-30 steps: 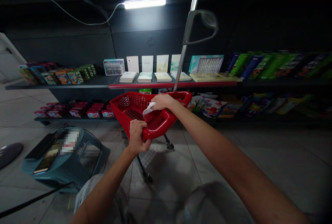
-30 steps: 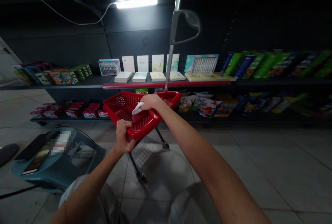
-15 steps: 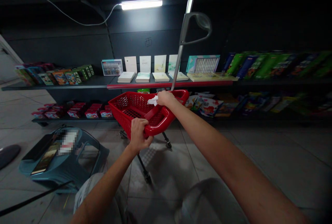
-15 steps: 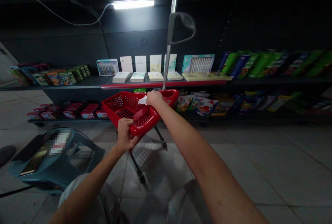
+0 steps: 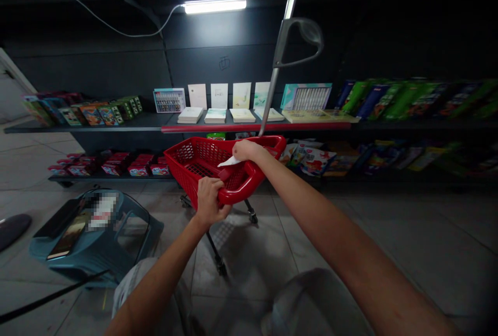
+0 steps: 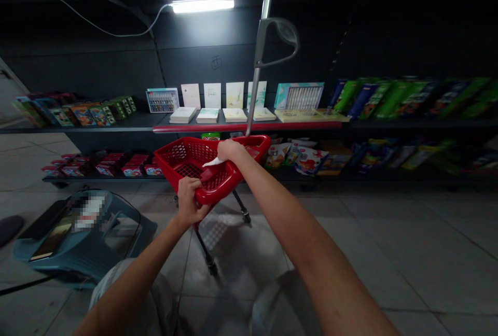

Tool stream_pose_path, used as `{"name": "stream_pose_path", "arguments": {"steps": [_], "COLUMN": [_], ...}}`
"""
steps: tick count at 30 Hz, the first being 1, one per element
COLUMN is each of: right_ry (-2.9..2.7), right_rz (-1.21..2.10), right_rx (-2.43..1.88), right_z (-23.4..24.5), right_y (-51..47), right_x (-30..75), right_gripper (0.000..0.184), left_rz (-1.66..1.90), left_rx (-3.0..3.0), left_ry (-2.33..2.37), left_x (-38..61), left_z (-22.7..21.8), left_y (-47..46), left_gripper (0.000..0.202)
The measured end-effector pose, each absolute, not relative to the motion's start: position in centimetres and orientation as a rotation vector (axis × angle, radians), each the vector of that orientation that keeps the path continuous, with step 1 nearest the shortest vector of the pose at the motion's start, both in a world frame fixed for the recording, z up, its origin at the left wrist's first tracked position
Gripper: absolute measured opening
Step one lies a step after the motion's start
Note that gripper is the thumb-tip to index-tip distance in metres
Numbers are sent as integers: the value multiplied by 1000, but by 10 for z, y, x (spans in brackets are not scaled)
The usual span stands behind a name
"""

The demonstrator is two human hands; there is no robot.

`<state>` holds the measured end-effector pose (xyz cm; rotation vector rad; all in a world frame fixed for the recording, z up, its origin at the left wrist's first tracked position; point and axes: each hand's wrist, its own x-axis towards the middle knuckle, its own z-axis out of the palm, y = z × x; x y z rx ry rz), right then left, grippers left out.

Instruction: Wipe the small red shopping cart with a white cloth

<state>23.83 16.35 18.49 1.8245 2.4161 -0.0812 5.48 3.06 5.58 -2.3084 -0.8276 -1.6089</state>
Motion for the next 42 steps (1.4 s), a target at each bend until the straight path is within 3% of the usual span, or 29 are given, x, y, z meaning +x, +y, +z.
{"name": "stream_pose_path", "arguments": {"steps": [8, 17, 21, 26, 37, 42], "right_ry": [2381, 2495, 2519, 2470, 3122, 3110], "right_rz": [12, -42, -66, -2, -82, 110], "right_rx": [1755, 1145, 1285, 1393, 1675, 2256], "right_z": [187, 210, 215, 216, 183, 162], "right_y": [131, 91, 106, 134, 162, 174], "right_x": [210, 181, 201, 235, 302, 352], "right_gripper": [43, 35, 43, 35, 27, 23], "left_rz": [-1588, -1521, -1573, -1629, -1602, -1600], "left_rx": [-2298, -2305, -2258, -2197, -2218, -2234], "left_ry": [-815, -877, -829, -802, -776, -801], "left_x": [56, 60, 60, 55, 45, 42], "left_z": [56, 52, 50, 46, 44, 38], "left_y": [34, 37, 37, 39, 41, 44], "left_gripper": [33, 36, 37, 31, 36, 36]}}
